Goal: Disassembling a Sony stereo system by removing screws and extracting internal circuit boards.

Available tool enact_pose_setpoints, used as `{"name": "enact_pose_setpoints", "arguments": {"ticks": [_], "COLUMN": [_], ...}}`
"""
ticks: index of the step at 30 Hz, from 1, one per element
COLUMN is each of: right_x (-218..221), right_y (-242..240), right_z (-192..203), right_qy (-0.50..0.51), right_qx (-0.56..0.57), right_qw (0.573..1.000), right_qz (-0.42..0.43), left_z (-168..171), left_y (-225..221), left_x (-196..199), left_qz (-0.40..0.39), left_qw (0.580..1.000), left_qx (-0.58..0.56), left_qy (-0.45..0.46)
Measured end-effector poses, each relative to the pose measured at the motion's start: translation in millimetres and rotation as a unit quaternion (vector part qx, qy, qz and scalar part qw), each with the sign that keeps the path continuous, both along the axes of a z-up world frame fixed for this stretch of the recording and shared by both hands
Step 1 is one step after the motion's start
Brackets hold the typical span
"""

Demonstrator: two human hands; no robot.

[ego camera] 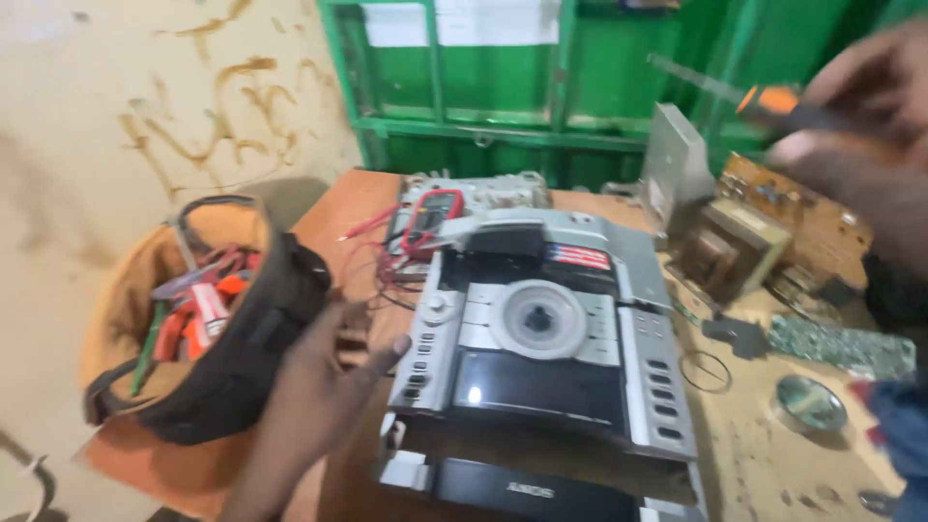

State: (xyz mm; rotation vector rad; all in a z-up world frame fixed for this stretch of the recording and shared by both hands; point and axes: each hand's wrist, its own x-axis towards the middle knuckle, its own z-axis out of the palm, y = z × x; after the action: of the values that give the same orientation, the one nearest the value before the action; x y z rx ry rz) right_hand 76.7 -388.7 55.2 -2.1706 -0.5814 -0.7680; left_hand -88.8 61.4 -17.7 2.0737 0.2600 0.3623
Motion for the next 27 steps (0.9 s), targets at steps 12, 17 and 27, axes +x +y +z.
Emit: {"name": "enact_pose_setpoints", "arguments": {"ticks": [12,17,27], "right_x": [-74,-61,-121], "right_y": [130,118,199], "right_z": [-28,-63,7], "right_qy": [0.345,0.384,0.184], "right_qx": [-0.303,-0.183,-0.073], "right_qw": [0.852,0.885,0.978], "right_qz": [-0.249,-0.187,-0.063], "left_z": [4,-11,-6], "left_y": [-7,-10,-20], "left_x": [-18,-8,-20], "left_qz": [-0.038,-0.018,-0.027], "left_qw": [0.92,0.914,0.922], "left_qx": [-0.363,-0.387,-0.385], "left_qy": [0.146,0.121,0.04]}}
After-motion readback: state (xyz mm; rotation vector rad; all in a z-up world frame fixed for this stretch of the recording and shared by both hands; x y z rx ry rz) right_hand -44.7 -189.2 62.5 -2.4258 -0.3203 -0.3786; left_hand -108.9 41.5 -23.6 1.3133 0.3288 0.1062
